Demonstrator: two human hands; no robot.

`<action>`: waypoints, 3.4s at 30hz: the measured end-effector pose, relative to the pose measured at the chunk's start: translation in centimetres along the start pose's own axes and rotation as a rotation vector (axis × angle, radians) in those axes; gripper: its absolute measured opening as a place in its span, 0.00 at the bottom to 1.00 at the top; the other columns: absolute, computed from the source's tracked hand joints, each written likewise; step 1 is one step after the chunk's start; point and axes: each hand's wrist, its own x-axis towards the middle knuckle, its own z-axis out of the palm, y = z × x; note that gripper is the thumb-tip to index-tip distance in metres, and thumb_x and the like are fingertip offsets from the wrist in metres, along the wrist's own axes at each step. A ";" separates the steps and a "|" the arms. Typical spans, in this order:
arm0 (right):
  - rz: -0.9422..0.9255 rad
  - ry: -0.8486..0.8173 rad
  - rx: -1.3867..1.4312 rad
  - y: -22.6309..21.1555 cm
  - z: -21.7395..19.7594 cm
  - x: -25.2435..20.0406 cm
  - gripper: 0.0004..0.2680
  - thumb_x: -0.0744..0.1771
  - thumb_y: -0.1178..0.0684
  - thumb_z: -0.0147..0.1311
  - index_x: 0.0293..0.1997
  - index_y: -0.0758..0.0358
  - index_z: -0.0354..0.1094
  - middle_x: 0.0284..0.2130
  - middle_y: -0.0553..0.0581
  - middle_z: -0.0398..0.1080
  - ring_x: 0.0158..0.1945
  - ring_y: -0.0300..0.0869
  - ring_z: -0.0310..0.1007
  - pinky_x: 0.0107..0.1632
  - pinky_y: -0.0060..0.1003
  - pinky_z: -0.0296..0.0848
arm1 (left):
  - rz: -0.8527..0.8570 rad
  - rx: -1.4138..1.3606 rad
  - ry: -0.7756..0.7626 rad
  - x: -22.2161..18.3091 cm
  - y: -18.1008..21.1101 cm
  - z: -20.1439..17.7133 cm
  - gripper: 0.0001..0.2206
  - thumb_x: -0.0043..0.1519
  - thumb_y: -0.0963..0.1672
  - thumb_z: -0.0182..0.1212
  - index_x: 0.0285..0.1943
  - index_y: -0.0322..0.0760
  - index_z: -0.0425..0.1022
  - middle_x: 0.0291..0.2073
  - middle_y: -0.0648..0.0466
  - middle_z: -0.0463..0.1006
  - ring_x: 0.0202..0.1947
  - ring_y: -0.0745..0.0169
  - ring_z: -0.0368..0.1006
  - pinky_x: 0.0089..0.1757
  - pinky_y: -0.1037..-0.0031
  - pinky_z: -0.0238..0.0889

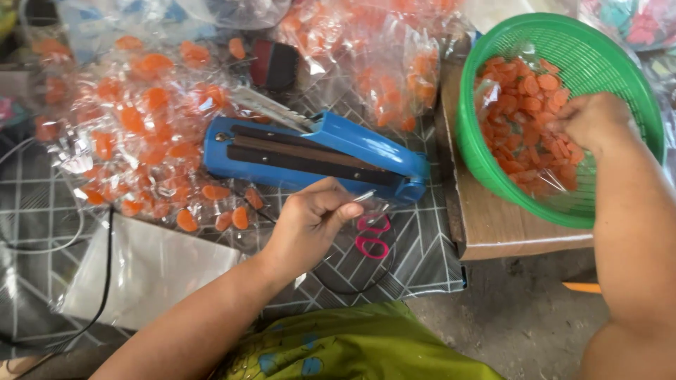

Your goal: Seal small plastic bags of orange candies using a heat sealer and trim them with scissors.

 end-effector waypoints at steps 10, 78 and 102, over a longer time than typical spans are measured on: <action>-0.705 -0.051 0.743 -13.7 -6.9 -23.1 0.11 0.68 0.70 0.61 0.52 0.73 0.64 0.48 0.70 0.75 0.49 0.48 0.80 0.50 0.33 0.81 | 0.053 0.059 0.045 -0.4 -0.1 -0.4 0.17 0.68 0.49 0.56 0.58 0.34 0.79 0.39 0.53 0.74 0.39 0.64 0.77 0.45 0.77 0.71; -1.242 -0.021 0.339 -28.6 2.2 -21.5 0.35 0.68 0.22 0.14 0.79 0.57 0.35 0.74 0.72 0.44 0.74 0.64 0.42 0.71 0.65 0.46 | -0.720 -0.415 0.299 0.5 -1.0 -2.1 0.12 0.56 0.45 0.73 0.40 0.30 0.80 0.24 0.50 0.80 0.15 0.70 0.68 0.19 0.80 0.63; -1.163 -0.234 0.168 -30.7 4.6 -21.9 0.29 0.70 0.29 0.28 0.79 0.54 0.40 0.70 0.64 0.52 0.74 0.54 0.38 0.71 0.59 0.37 | -0.807 -0.487 0.309 1.1 -3.0 -1.0 0.12 0.57 0.42 0.71 0.44 0.25 0.82 0.24 0.42 0.81 0.17 0.57 0.77 0.22 0.73 0.76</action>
